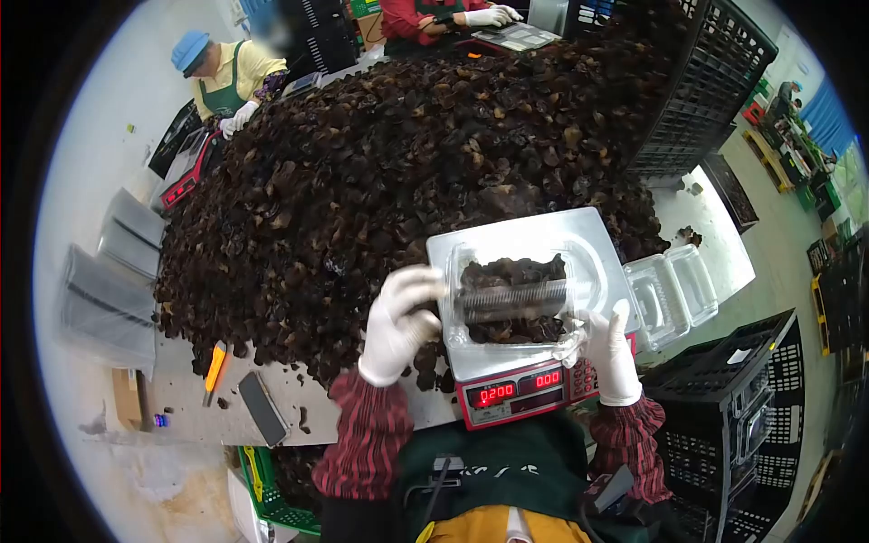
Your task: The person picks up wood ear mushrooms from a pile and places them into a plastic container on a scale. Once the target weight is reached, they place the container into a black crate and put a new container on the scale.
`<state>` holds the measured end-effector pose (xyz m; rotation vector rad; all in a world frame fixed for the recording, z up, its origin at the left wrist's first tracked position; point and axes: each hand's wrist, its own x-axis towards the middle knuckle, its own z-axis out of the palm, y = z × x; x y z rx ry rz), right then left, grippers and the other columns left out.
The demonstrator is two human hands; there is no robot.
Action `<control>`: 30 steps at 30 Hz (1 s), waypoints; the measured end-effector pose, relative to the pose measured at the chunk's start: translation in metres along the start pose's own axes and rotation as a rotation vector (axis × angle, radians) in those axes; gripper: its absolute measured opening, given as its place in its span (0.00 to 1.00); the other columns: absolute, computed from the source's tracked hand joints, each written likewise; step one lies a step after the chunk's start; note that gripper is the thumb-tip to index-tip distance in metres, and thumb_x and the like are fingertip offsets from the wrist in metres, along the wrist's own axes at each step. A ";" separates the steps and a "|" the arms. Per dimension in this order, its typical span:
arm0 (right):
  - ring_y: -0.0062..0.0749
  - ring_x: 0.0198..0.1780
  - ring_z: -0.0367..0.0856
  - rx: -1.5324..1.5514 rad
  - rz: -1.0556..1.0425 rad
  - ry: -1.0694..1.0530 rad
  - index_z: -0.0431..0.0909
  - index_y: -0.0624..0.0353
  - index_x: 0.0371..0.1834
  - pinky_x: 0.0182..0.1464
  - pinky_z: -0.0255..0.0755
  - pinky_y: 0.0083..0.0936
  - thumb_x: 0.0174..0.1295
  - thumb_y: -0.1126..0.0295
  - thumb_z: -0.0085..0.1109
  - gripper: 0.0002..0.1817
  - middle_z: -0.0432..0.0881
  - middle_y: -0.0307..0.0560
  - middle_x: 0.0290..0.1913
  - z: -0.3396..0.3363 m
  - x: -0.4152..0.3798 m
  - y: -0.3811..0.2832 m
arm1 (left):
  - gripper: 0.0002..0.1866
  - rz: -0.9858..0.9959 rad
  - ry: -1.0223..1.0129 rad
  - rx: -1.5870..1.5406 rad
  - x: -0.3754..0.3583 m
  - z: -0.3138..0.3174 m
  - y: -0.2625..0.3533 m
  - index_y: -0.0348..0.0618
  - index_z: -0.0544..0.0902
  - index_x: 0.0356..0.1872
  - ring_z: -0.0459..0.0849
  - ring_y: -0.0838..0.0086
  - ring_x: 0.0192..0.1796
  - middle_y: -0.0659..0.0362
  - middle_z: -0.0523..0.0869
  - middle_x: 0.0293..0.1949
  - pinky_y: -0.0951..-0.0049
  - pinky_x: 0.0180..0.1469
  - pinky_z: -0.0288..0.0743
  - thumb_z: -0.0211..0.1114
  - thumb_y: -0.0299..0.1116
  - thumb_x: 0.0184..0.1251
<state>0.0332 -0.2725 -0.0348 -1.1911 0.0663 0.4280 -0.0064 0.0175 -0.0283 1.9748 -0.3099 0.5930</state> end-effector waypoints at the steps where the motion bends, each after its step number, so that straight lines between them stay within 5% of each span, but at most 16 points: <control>1: 0.21 0.27 0.75 0.059 0.041 -0.013 0.75 0.66 0.49 0.34 0.68 0.17 0.71 0.42 0.38 0.33 0.78 0.41 0.32 0.008 -0.001 -0.006 | 0.15 -0.143 -0.050 0.043 -0.012 0.000 0.018 0.38 0.81 0.44 0.81 0.70 0.44 0.58 0.82 0.42 0.71 0.53 0.73 0.69 0.34 0.59; 3: 0.19 0.29 0.72 -0.400 0.052 -0.064 0.74 0.67 0.50 0.35 0.67 0.18 0.69 0.56 0.49 0.22 0.77 0.38 0.33 0.002 -0.008 -0.016 | 0.17 -0.466 -0.068 -0.058 -0.031 0.010 0.025 0.39 0.79 0.47 0.80 0.74 0.38 0.60 0.80 0.38 0.75 0.43 0.75 0.69 0.26 0.56; 5: 0.19 0.29 0.76 -0.349 0.008 -0.098 0.73 0.63 0.48 0.35 0.70 0.16 0.70 0.60 0.50 0.16 0.78 0.40 0.31 0.008 -0.010 -0.017 | 0.20 -0.720 -0.010 -0.581 -0.044 0.016 0.021 0.40 0.72 0.51 0.79 0.77 0.32 0.58 0.80 0.37 0.78 0.36 0.76 0.63 0.19 0.55; 11: 0.16 0.27 0.75 -0.137 -0.033 -0.121 0.73 0.64 0.44 0.32 0.71 0.14 0.66 0.72 0.48 0.08 0.75 0.35 0.27 0.008 -0.006 0.003 | 0.15 -0.783 0.198 -0.725 -0.034 0.026 0.034 0.41 0.71 0.44 0.80 0.72 0.32 0.57 0.77 0.35 0.72 0.34 0.80 0.56 0.16 0.56; 13: 0.17 0.27 0.74 -0.210 0.003 -0.080 0.69 0.66 0.59 0.31 0.70 0.15 0.64 0.74 0.51 0.20 0.76 0.37 0.30 0.014 -0.009 0.000 | 0.15 -0.767 0.205 -0.674 -0.034 0.028 0.030 0.41 0.70 0.43 0.80 0.72 0.32 0.58 0.76 0.35 0.70 0.33 0.80 0.56 0.15 0.56; 15: 0.17 0.27 0.74 -0.085 -0.051 -0.085 0.68 0.66 0.62 0.31 0.70 0.15 0.63 0.77 0.50 0.22 0.75 0.36 0.30 0.012 -0.004 0.014 | 0.15 -0.733 0.164 -0.688 -0.036 0.025 0.028 0.42 0.69 0.43 0.80 0.72 0.33 0.58 0.75 0.35 0.70 0.33 0.80 0.56 0.15 0.56; 17: 0.16 0.25 0.75 0.030 -0.151 -0.030 0.74 0.67 0.51 0.26 0.69 0.15 0.59 0.80 0.49 0.15 0.74 0.36 0.26 0.016 -0.007 0.019 | 0.18 -0.723 0.108 -0.708 -0.041 0.022 0.023 0.44 0.69 0.46 0.80 0.70 0.34 0.60 0.74 0.34 0.69 0.35 0.78 0.56 0.15 0.55; 19: 0.16 0.24 0.73 0.095 -0.169 0.014 0.75 0.66 0.55 0.26 0.68 0.15 0.58 0.81 0.48 0.19 0.75 0.36 0.26 0.018 -0.016 0.013 | 0.18 -0.702 0.068 -0.703 -0.049 0.021 0.015 0.44 0.69 0.46 0.80 0.69 0.35 0.59 0.75 0.34 0.68 0.37 0.80 0.58 0.16 0.56; 23: 0.16 0.24 0.74 -0.152 -0.205 0.165 0.74 0.65 0.58 0.27 0.70 0.16 0.57 0.81 0.47 0.23 0.78 0.39 0.29 0.021 -0.048 -0.022 | 0.18 -0.637 0.047 -0.707 -0.058 0.042 0.011 0.44 0.68 0.47 0.80 0.69 0.35 0.58 0.76 0.35 0.67 0.39 0.81 0.61 0.18 0.56; 25: 0.18 0.27 0.77 -0.245 -0.200 0.230 0.77 0.65 0.55 0.31 0.72 0.17 0.58 0.78 0.51 0.20 0.79 0.40 0.30 0.010 -0.076 -0.055 | 0.19 -0.597 0.011 -0.763 -0.054 0.060 0.027 0.44 0.68 0.50 0.80 0.69 0.39 0.57 0.76 0.39 0.66 0.43 0.80 0.61 0.19 0.58; 27: 0.20 0.31 0.80 -0.437 -0.547 0.364 0.80 0.66 0.49 0.34 0.75 0.18 0.57 0.74 0.55 0.16 0.81 0.42 0.32 -0.022 -0.105 -0.086 | 0.25 -0.600 -0.024 -0.798 -0.051 0.066 0.044 0.43 0.66 0.59 0.78 0.69 0.46 0.56 0.76 0.45 0.66 0.49 0.77 0.62 0.22 0.61; 30: 0.21 0.30 0.81 -0.381 -0.433 0.743 0.83 0.66 0.39 0.35 0.76 0.17 0.55 0.74 0.56 0.11 0.84 0.44 0.33 -0.080 -0.185 -0.159 | 0.31 -0.488 -0.034 -0.711 -0.045 0.052 0.051 0.40 0.61 0.68 0.77 0.69 0.48 0.56 0.76 0.50 0.69 0.55 0.73 0.63 0.31 0.67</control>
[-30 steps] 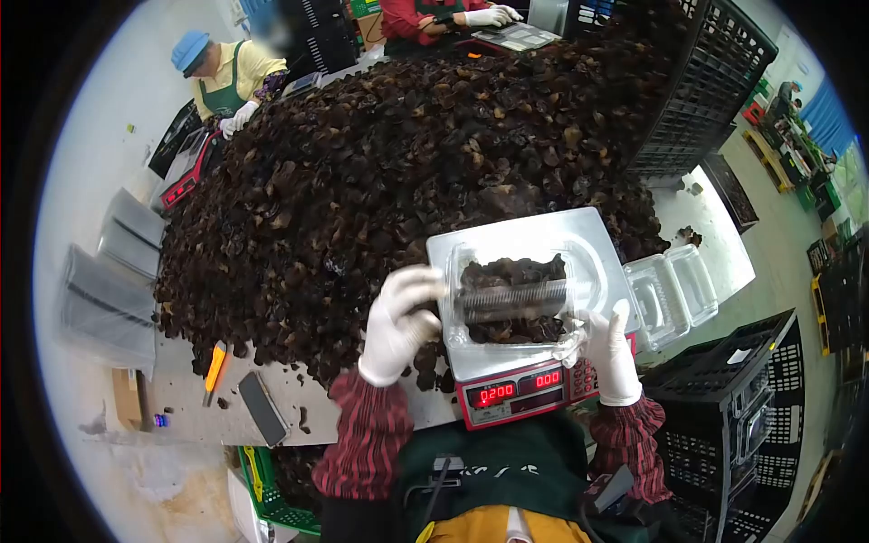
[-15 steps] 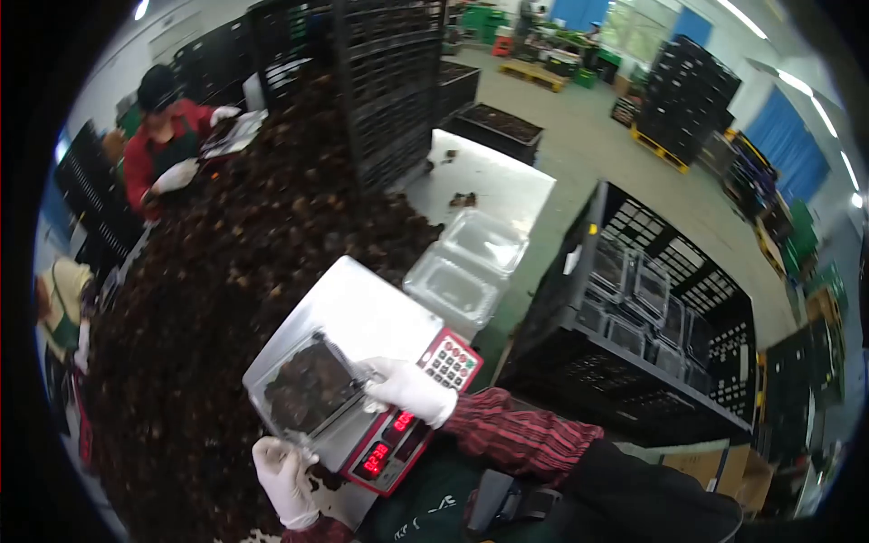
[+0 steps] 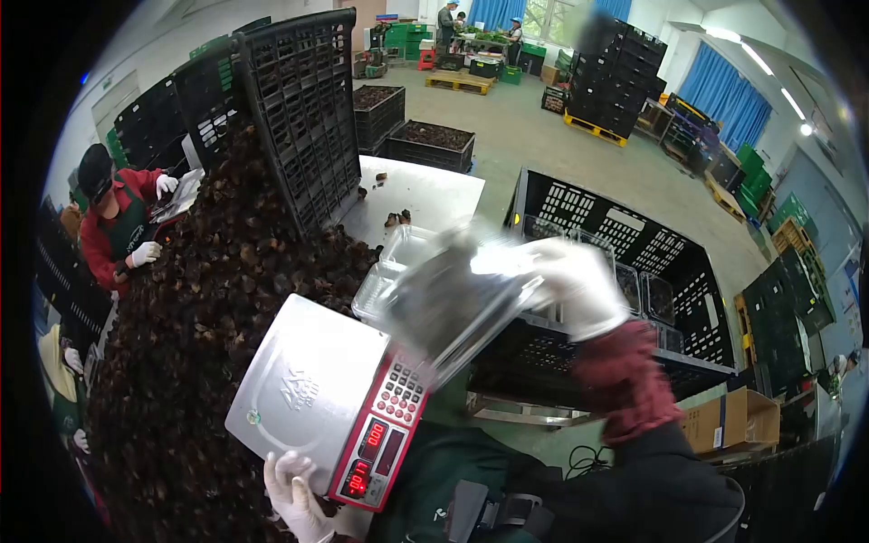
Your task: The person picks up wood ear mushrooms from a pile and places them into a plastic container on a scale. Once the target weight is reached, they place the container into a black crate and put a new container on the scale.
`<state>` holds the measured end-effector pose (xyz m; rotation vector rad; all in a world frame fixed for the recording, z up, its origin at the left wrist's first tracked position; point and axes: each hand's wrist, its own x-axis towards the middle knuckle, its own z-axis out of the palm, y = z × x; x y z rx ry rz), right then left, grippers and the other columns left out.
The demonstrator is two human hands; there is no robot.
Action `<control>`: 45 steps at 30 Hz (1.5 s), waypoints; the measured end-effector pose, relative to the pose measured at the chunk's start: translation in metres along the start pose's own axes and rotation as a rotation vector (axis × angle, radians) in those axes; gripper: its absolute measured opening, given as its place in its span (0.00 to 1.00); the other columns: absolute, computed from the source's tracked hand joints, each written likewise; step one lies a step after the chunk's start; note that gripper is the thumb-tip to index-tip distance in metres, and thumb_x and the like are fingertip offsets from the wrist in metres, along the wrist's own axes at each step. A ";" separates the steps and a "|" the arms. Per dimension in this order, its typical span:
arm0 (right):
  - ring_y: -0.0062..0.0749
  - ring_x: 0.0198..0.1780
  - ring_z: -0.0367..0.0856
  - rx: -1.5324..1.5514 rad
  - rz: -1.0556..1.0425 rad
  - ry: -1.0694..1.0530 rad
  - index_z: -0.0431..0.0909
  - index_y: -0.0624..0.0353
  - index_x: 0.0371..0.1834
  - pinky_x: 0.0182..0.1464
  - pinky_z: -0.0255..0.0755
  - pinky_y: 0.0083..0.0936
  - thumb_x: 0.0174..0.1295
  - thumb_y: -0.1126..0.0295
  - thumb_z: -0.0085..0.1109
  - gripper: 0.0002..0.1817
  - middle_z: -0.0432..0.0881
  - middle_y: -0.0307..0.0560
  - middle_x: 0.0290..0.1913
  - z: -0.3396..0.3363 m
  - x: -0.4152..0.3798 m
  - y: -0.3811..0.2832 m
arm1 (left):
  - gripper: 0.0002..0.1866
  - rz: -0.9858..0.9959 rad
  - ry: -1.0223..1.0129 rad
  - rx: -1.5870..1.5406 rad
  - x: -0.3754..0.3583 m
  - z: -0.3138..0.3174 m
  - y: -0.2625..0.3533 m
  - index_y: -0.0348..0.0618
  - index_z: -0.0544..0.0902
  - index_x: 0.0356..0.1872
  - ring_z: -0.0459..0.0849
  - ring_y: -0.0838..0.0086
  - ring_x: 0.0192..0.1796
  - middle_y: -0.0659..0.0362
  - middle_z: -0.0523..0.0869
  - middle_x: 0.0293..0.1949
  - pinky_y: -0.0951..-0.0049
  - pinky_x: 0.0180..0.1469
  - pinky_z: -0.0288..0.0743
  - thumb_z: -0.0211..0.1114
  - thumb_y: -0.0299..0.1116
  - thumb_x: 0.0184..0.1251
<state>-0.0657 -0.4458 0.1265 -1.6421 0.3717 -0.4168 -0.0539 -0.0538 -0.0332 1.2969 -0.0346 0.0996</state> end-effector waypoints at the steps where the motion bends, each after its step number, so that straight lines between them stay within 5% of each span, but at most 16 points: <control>1: 0.20 0.28 0.80 -0.051 -0.015 0.126 0.83 0.67 0.40 0.32 0.75 0.15 0.55 0.75 0.56 0.12 0.83 0.44 0.31 -0.039 0.003 -0.002 | 0.31 0.004 0.004 -0.004 -0.001 -0.013 -0.005 0.40 0.61 0.68 0.77 0.69 0.48 0.56 0.76 0.50 0.69 0.55 0.73 0.63 0.31 0.67; 3: 0.22 0.28 0.80 0.092 -0.064 0.258 0.82 0.69 0.35 0.30 0.73 0.18 0.56 0.76 0.56 0.08 0.83 0.45 0.29 -0.134 0.013 0.028 | 0.22 0.002 0.076 0.042 -0.002 -0.040 -0.018 0.36 0.69 0.62 0.78 0.69 0.46 0.56 0.79 0.47 0.70 0.54 0.73 0.59 0.28 0.68; 4: 0.27 0.28 0.80 -0.206 -0.229 0.396 0.80 0.68 0.32 0.31 0.74 0.21 0.56 0.77 0.57 0.06 0.81 0.45 0.28 -0.187 0.017 0.059 | 0.19 -0.189 0.129 0.139 -0.007 -0.034 0.001 0.35 0.73 0.56 0.80 0.66 0.49 0.51 0.79 0.53 0.67 0.49 0.77 0.61 0.28 0.65; 5: 0.32 0.29 0.81 0.266 -0.068 0.616 0.78 0.68 0.33 0.32 0.75 0.23 0.58 0.78 0.56 0.04 0.80 0.46 0.28 -0.206 0.012 0.058 | 0.19 -0.188 0.137 0.141 -0.008 -0.039 -0.006 0.35 0.73 0.56 0.80 0.66 0.49 0.51 0.79 0.53 0.67 0.49 0.77 0.61 0.28 0.65; 7: 0.35 0.30 0.82 0.256 -0.108 0.812 0.75 0.69 0.35 0.33 0.75 0.25 0.58 0.78 0.55 0.05 0.79 0.48 0.29 -0.306 0.028 0.131 | 0.15 0.037 0.043 0.004 -0.012 -0.053 -0.029 0.33 0.74 0.55 0.79 0.70 0.44 0.56 0.80 0.42 0.71 0.52 0.73 0.58 0.25 0.68; 9: 0.41 0.33 0.80 0.443 0.027 0.952 0.72 0.69 0.36 0.33 0.73 0.28 0.59 0.79 0.49 0.05 0.80 0.55 0.38 -0.333 0.031 0.165 | 0.11 0.075 0.070 0.048 -0.014 -0.046 -0.027 0.31 0.76 0.49 0.79 0.72 0.41 0.55 0.81 0.41 0.72 0.48 0.74 0.56 0.22 0.67; 11: 0.35 0.29 0.79 0.472 0.296 0.513 0.74 0.67 0.35 0.30 0.70 0.25 0.61 0.77 0.49 0.05 0.81 0.52 0.36 -0.386 0.042 0.213 | 0.09 0.093 0.072 0.145 -0.014 -0.048 -0.026 0.31 0.78 0.45 0.80 0.72 0.39 0.54 0.81 0.39 0.73 0.46 0.74 0.53 0.19 0.66; 12: 0.29 0.28 0.77 0.257 0.230 0.518 0.75 0.65 0.34 0.28 0.68 0.23 0.63 0.74 0.49 0.06 0.81 0.50 0.33 -0.341 0.047 0.193 | 0.10 0.087 0.137 0.113 -0.014 -0.034 -0.012 0.30 0.80 0.39 0.81 0.71 0.38 0.52 0.82 0.38 0.74 0.46 0.75 0.53 0.12 0.59; 14: 0.21 0.24 0.74 -0.114 0.055 0.440 0.77 0.64 0.35 0.26 0.65 0.19 0.65 0.70 0.53 0.08 0.80 0.45 0.30 -0.203 0.033 0.108 | 0.08 0.004 0.207 0.215 -0.017 -0.042 -0.018 0.31 0.82 0.37 0.82 0.72 0.41 0.53 0.84 0.37 0.76 0.45 0.75 0.58 0.13 0.58; 17: 0.15 0.25 0.70 -0.502 -0.104 0.274 0.78 0.66 0.40 0.27 0.64 0.16 0.67 0.69 0.54 0.10 0.80 0.40 0.33 -0.041 0.025 0.047 | 0.07 0.170 0.172 0.521 -0.022 -0.044 -0.025 0.35 0.84 0.37 0.83 0.70 0.40 0.54 0.86 0.38 0.73 0.46 0.75 0.60 0.18 0.60; 19: 0.15 0.28 0.71 -0.580 -0.381 0.114 0.78 0.66 0.42 0.30 0.66 0.15 0.69 0.70 0.52 0.10 0.79 0.38 0.36 0.023 0.021 0.070 | 0.09 0.258 0.181 0.570 -0.028 -0.043 -0.029 0.39 0.85 0.39 0.83 0.66 0.43 0.54 0.85 0.39 0.70 0.48 0.75 0.61 0.19 0.59; 21: 0.19 0.40 0.74 -0.496 -0.631 -0.032 0.76 0.65 0.53 0.39 0.69 0.16 0.69 0.69 0.49 0.15 0.77 0.44 0.44 0.049 0.055 0.130 | 0.09 0.403 0.274 0.636 -0.032 -0.045 -0.039 0.39 0.84 0.39 0.82 0.62 0.43 0.53 0.84 0.39 0.68 0.47 0.75 0.60 0.20 0.59; 24: 0.26 0.59 0.59 -0.847 -0.897 -0.219 0.60 0.60 0.65 0.57 0.55 0.21 0.69 0.68 0.41 0.21 0.63 0.46 0.60 0.092 0.113 0.181 | 0.12 0.467 0.425 0.972 -0.051 -0.058 -0.063 0.42 0.82 0.42 0.79 0.61 0.48 0.55 0.81 0.42 0.65 0.50 0.74 0.60 0.22 0.55; 27: 0.34 0.77 0.43 -1.234 -1.415 -0.277 0.45 0.54 0.76 0.75 0.41 0.26 0.69 0.66 0.33 0.31 0.48 0.49 0.77 0.111 0.160 0.229 | 0.15 0.352 0.396 1.252 -0.076 -0.077 -0.099 0.46 0.81 0.46 0.76 0.64 0.54 0.58 0.79 0.47 0.62 0.58 0.67 0.59 0.28 0.55; 32: 0.34 0.73 0.49 -1.382 -1.037 -0.179 0.50 0.57 0.73 0.71 0.46 0.26 0.68 0.68 0.36 0.28 0.53 0.49 0.73 0.109 0.176 0.259 | 0.17 0.178 0.379 1.500 -0.086 -0.078 -0.099 0.49 0.78 0.51 0.74 0.67 0.57 0.58 0.77 0.51 0.62 0.61 0.64 0.57 0.33 0.58; 45: 0.32 0.62 0.63 -1.399 -0.809 -0.096 0.63 0.64 0.64 0.60 0.60 0.26 0.67 0.73 0.45 0.21 0.66 0.49 0.63 0.104 0.189 0.274 | 0.17 0.169 0.381 1.444 -0.086 -0.079 -0.100 0.48 0.79 0.50 0.73 0.66 0.57 0.58 0.77 0.51 0.62 0.62 0.63 0.57 0.32 0.58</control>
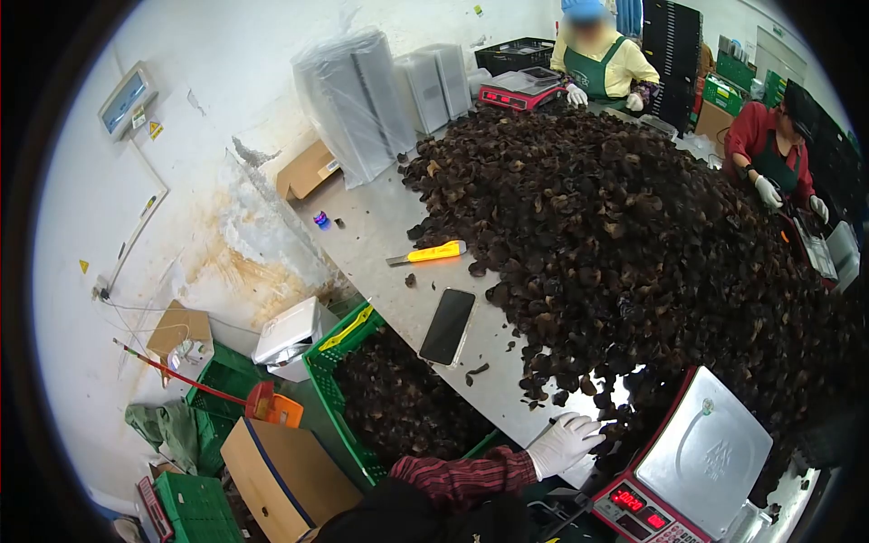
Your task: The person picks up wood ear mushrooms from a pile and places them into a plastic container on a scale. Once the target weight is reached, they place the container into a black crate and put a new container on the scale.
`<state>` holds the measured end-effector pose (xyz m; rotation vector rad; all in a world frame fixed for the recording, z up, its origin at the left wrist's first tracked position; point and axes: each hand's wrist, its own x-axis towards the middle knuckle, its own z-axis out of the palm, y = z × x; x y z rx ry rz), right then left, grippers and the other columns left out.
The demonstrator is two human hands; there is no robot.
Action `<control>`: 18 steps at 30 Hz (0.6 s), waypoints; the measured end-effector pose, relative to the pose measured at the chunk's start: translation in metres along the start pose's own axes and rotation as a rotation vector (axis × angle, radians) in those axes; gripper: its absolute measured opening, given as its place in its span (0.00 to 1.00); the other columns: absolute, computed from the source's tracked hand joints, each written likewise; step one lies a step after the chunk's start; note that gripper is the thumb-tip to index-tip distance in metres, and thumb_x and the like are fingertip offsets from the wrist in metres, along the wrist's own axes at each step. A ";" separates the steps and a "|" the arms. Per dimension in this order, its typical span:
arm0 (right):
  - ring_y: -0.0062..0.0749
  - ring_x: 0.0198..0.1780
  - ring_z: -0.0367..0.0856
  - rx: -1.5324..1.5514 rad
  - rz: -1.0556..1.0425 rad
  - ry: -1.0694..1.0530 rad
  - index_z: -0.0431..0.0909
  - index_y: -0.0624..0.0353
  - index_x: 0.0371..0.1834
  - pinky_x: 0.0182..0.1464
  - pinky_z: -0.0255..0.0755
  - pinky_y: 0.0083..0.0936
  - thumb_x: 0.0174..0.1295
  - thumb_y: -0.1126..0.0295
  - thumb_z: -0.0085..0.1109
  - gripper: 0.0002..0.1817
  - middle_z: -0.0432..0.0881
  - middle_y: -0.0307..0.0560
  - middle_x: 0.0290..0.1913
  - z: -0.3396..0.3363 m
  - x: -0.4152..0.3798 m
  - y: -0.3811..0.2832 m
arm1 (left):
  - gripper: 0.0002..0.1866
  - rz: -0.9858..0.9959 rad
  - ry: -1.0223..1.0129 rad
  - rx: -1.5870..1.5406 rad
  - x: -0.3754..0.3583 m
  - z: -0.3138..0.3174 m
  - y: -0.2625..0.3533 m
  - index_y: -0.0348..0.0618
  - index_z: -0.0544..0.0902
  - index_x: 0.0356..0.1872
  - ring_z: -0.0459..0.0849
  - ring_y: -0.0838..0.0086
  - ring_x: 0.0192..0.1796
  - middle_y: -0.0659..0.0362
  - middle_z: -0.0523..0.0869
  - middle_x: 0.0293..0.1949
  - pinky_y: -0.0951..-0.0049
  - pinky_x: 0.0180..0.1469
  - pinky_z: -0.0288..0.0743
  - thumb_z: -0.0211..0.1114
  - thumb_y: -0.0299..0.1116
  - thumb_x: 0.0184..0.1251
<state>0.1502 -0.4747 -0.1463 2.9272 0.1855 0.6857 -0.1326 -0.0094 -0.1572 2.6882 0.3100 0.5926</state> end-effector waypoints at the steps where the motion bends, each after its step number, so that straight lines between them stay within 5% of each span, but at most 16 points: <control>1: 0.32 0.61 0.64 0.006 0.013 -0.005 0.64 0.65 0.63 0.59 0.61 0.26 0.67 0.73 0.45 0.21 0.67 0.49 0.62 0.002 0.000 0.000 | 0.17 0.000 -0.009 0.005 0.000 -0.001 0.000 0.48 0.79 0.50 0.74 0.66 0.57 0.58 0.77 0.51 0.62 0.62 0.64 0.57 0.32 0.58; 6: 0.32 0.57 0.70 0.083 0.164 0.028 0.69 0.68 0.59 0.55 0.66 0.25 0.66 0.75 0.49 0.18 0.73 0.49 0.58 0.004 -0.006 0.025 | 0.17 0.014 0.010 -0.043 0.002 -0.004 0.000 0.47 0.80 0.49 0.75 0.66 0.56 0.59 0.78 0.51 0.61 0.60 0.66 0.58 0.32 0.56; 10: 0.31 0.53 0.74 0.430 0.404 0.226 0.73 0.70 0.57 0.52 0.70 0.25 0.66 0.76 0.51 0.16 0.77 0.49 0.55 -0.029 -0.007 0.017 | 0.18 0.043 0.028 0.002 0.003 -0.003 0.000 0.48 0.79 0.48 0.73 0.66 0.56 0.59 0.77 0.50 0.59 0.60 0.63 0.60 0.31 0.54; 12: 0.34 0.39 0.78 0.811 0.121 0.371 0.76 0.71 0.44 0.46 0.73 0.26 0.61 0.81 0.55 0.09 0.80 0.44 0.38 -0.107 -0.013 -0.069 | 0.19 0.038 0.019 -0.008 0.004 -0.005 0.000 0.48 0.78 0.49 0.73 0.65 0.56 0.58 0.77 0.51 0.59 0.61 0.62 0.62 0.30 0.52; 13: 0.34 0.37 0.78 0.912 0.137 0.347 0.77 0.68 0.41 0.44 0.72 0.26 0.55 0.84 0.58 0.10 0.79 0.43 0.34 -0.089 -0.019 -0.070 | 0.19 0.031 0.012 -0.016 0.005 -0.008 0.002 0.48 0.79 0.49 0.73 0.64 0.56 0.58 0.78 0.50 0.59 0.61 0.63 0.62 0.29 0.53; 14: 0.34 0.35 0.77 0.868 -0.145 0.184 0.79 0.66 0.38 0.41 0.71 0.26 0.53 0.84 0.60 0.09 0.79 0.44 0.32 -0.119 -0.017 -0.098 | 0.19 0.022 0.009 -0.022 0.006 -0.010 0.003 0.48 0.80 0.50 0.74 0.64 0.56 0.58 0.79 0.50 0.60 0.61 0.64 0.62 0.29 0.54; 18: 0.37 0.29 0.73 0.588 -0.564 -0.168 0.78 0.64 0.28 0.33 0.68 0.29 0.48 0.80 0.66 0.06 0.72 0.47 0.24 -0.155 -0.017 -0.150 | 0.19 0.023 0.010 -0.032 0.006 -0.009 0.001 0.49 0.80 0.50 0.74 0.64 0.56 0.58 0.79 0.50 0.60 0.61 0.64 0.63 0.28 0.54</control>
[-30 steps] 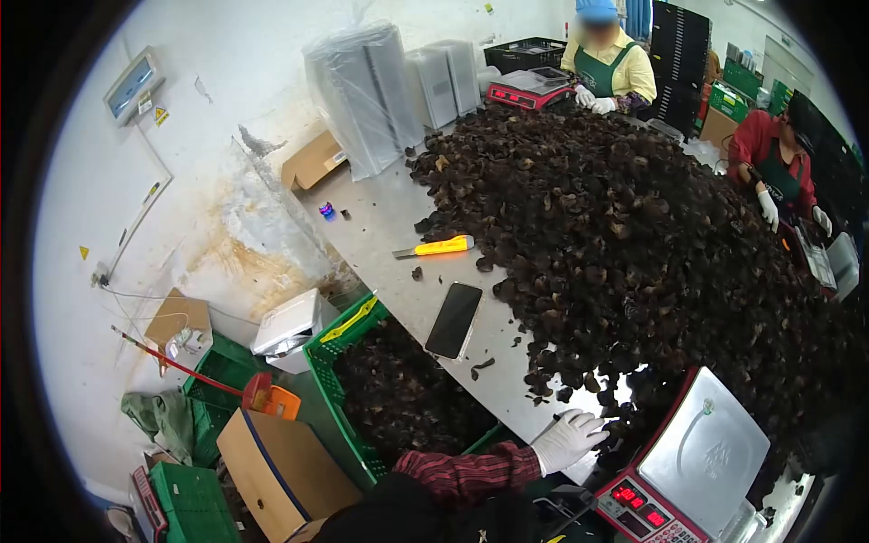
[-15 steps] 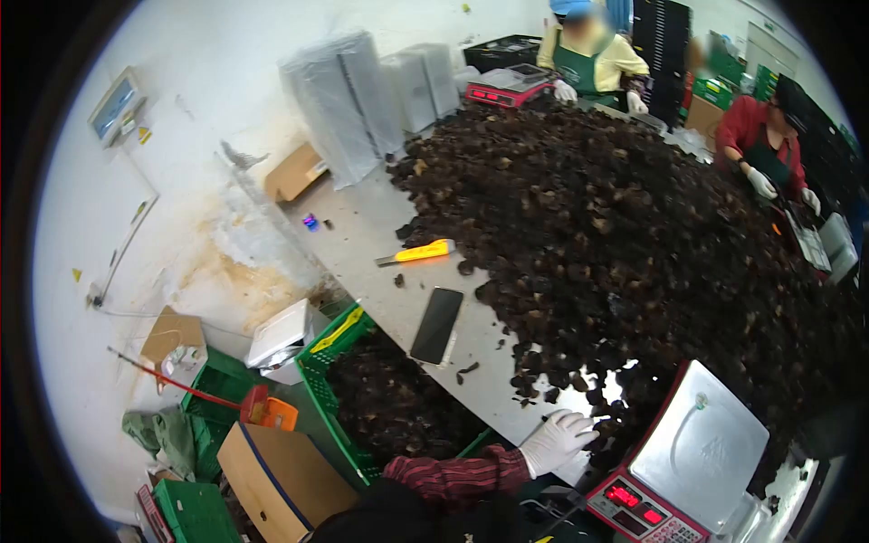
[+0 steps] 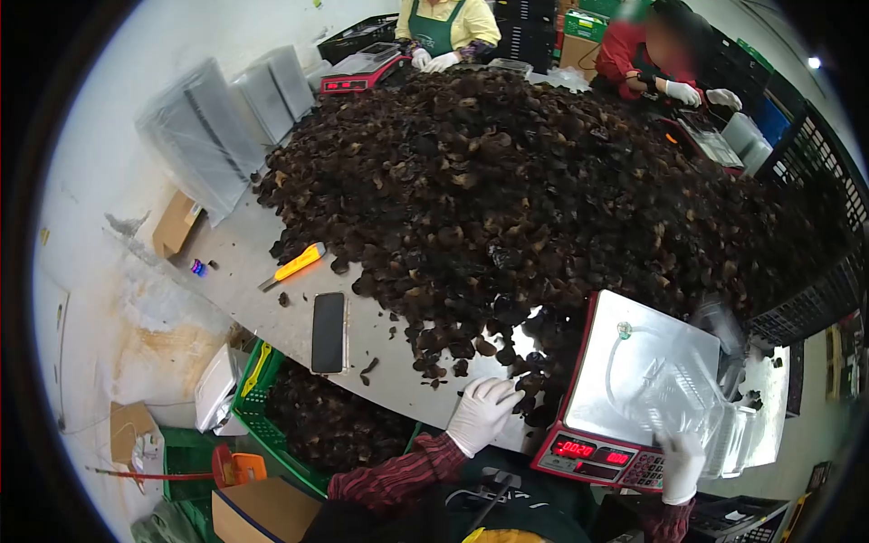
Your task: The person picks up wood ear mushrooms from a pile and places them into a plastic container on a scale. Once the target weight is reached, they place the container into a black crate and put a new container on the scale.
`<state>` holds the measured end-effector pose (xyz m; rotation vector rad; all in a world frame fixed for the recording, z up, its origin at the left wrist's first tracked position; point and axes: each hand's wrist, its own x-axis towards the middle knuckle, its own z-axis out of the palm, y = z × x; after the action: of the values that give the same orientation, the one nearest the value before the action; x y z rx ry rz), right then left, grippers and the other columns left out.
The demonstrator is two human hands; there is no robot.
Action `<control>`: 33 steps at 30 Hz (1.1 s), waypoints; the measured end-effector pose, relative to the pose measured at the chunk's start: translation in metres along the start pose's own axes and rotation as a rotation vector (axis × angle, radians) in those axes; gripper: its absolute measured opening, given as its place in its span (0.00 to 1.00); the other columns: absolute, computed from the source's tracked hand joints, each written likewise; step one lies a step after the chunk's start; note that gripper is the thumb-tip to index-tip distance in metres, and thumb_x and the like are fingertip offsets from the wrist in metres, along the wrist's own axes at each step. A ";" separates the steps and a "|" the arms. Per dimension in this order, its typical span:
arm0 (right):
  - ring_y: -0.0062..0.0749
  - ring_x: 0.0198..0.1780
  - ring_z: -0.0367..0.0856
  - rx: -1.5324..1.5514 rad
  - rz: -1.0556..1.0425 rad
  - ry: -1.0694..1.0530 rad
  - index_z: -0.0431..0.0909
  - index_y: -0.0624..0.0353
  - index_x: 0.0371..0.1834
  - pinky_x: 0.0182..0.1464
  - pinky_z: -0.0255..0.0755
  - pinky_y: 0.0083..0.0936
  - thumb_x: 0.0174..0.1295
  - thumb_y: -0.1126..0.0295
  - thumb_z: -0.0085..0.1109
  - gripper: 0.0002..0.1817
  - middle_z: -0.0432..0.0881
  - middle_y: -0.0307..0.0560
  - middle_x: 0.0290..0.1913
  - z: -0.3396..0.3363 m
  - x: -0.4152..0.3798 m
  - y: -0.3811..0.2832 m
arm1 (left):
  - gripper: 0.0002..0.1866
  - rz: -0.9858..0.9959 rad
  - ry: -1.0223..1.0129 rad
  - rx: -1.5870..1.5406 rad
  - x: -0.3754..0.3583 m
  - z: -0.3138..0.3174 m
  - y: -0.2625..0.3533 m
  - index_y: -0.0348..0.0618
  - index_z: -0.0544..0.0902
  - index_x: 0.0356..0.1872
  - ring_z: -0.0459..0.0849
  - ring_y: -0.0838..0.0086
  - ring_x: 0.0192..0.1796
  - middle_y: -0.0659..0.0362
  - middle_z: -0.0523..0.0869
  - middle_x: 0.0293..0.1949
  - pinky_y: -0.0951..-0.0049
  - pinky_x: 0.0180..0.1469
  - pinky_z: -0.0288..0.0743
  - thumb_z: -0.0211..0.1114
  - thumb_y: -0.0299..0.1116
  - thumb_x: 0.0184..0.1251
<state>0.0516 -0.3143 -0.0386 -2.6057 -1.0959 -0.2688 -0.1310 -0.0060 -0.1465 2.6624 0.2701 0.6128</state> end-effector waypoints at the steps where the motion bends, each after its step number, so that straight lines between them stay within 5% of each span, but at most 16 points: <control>1: 0.37 0.29 0.73 -0.004 0.009 0.003 0.78 0.64 0.28 0.33 0.68 0.29 0.48 0.80 0.66 0.06 0.72 0.47 0.24 -0.002 0.004 -0.008 | 0.20 -0.019 0.008 -0.058 0.000 -0.001 -0.001 0.49 0.81 0.51 0.74 0.64 0.56 0.58 0.79 0.50 0.60 0.61 0.63 0.64 0.29 0.53; 4: 0.37 0.28 0.72 0.101 0.030 -0.056 0.78 0.65 0.32 0.31 0.67 0.30 0.45 0.75 0.71 0.12 0.71 0.48 0.25 -0.013 0.014 -0.027 | 0.21 -0.044 0.046 -0.198 0.003 -0.009 -0.005 0.50 0.81 0.51 0.75 0.64 0.55 0.57 0.80 0.49 0.60 0.60 0.66 0.65 0.27 0.52; 6: 0.34 0.28 0.71 0.134 0.074 0.121 0.77 0.65 0.38 0.31 0.66 0.29 0.43 0.73 0.74 0.19 0.72 0.47 0.27 -0.026 0.017 -0.038 | 0.18 -0.219 0.162 -0.433 0.004 -0.019 -0.014 0.47 0.82 0.49 0.79 0.69 0.49 0.58 0.81 0.47 0.69 0.51 0.72 0.65 0.24 0.55; 7: 0.31 0.28 0.70 0.155 0.114 0.194 0.77 0.65 0.42 0.32 0.66 0.27 0.47 0.74 0.71 0.19 0.72 0.45 0.28 -0.025 0.013 -0.032 | 0.15 -0.360 0.227 -0.612 0.007 -0.025 -0.024 0.45 0.82 0.47 0.80 0.72 0.44 0.59 0.81 0.45 0.74 0.47 0.73 0.64 0.23 0.57; 8: 0.31 0.30 0.74 0.194 0.392 0.347 0.78 0.66 0.41 0.35 0.69 0.26 0.52 0.75 0.68 0.14 0.76 0.46 0.29 -0.021 0.000 -0.014 | 0.13 -0.508 0.291 -0.790 0.011 -0.031 -0.035 0.42 0.82 0.46 0.81 0.76 0.40 0.59 0.82 0.43 0.79 0.43 0.74 0.64 0.22 0.59; 10: 0.28 0.31 0.74 0.130 0.399 0.525 0.78 0.68 0.40 0.38 0.69 0.22 0.61 0.75 0.61 0.08 0.78 0.45 0.31 -0.011 -0.008 0.012 | 0.09 -0.734 0.354 -0.916 0.023 -0.046 -0.047 0.38 0.82 0.43 0.80 0.81 0.35 0.61 0.82 0.40 0.83 0.40 0.73 0.63 0.22 0.61; 13: 0.26 0.32 0.72 0.271 0.647 0.540 0.78 0.69 0.39 0.38 0.68 0.21 0.66 0.73 0.57 0.08 0.78 0.45 0.32 -0.011 -0.020 0.020 | 0.10 -0.521 0.356 -0.535 0.049 -0.056 -0.060 0.39 0.83 0.42 0.79 0.81 0.32 0.60 0.83 0.34 0.81 0.38 0.73 0.63 0.21 0.59; 18: 0.25 0.30 0.68 0.222 0.530 0.554 0.78 0.69 0.36 0.36 0.67 0.20 0.67 0.73 0.55 0.08 0.73 0.42 0.27 -0.009 -0.023 0.009 | 0.16 0.022 0.153 -0.074 0.117 -0.030 -0.077 0.44 0.83 0.44 0.79 0.60 0.45 0.57 0.82 0.43 0.63 0.46 0.74 0.59 0.21 0.52; 20: 0.25 0.29 0.67 0.239 0.598 0.504 0.77 0.68 0.35 0.35 0.66 0.20 0.67 0.74 0.55 0.07 0.72 0.42 0.26 -0.008 -0.026 0.012 | 0.20 -0.008 -0.157 0.251 0.133 -0.023 -0.081 0.53 0.83 0.46 0.78 0.60 0.49 0.57 0.79 0.49 0.63 0.48 0.75 0.62 0.25 0.48; 22: 0.26 0.27 0.68 0.245 0.496 0.550 0.78 0.68 0.37 0.34 0.67 0.20 0.65 0.76 0.57 0.04 0.73 0.43 0.26 -0.009 -0.021 0.004 | 0.22 -0.147 -0.370 0.210 0.144 -0.026 -0.076 0.52 0.81 0.48 0.75 0.58 0.54 0.55 0.77 0.53 0.62 0.52 0.75 0.57 0.20 0.49; 25: 0.25 0.27 0.72 0.377 0.586 0.401 0.80 0.64 0.46 0.32 0.69 0.21 0.57 0.78 0.64 0.13 0.76 0.44 0.28 -0.003 -0.017 -0.011 | 0.17 -0.147 -0.288 0.139 0.136 -0.008 -0.089 0.49 0.82 0.39 0.76 0.57 0.49 0.55 0.77 0.43 0.61 0.49 0.75 0.56 0.18 0.46; 29: 0.25 0.18 0.72 0.224 0.351 0.338 0.76 0.63 0.49 0.24 0.69 0.22 0.44 0.70 0.77 0.28 0.76 0.43 0.21 -0.011 0.009 -0.039 | 0.04 -0.140 -0.075 -0.070 0.132 -0.004 -0.098 0.44 0.81 0.24 0.78 0.58 0.42 0.54 0.77 0.32 0.62 0.42 0.74 0.59 0.23 0.49; 33: 0.22 0.22 0.71 0.320 0.375 0.332 0.74 0.64 0.46 0.29 0.69 0.21 0.44 0.69 0.77 0.27 0.78 0.43 0.30 -0.021 0.026 -0.054 | 0.10 -0.164 -0.021 -0.094 0.129 -0.004 -0.102 0.38 0.79 0.24 0.79 0.57 0.41 0.52 0.78 0.32 0.63 0.43 0.74 0.56 0.13 0.41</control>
<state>0.0296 -0.2679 -0.0009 -2.3099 -0.4820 -0.3848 -0.0288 0.1221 -0.1369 2.5244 0.4378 0.5314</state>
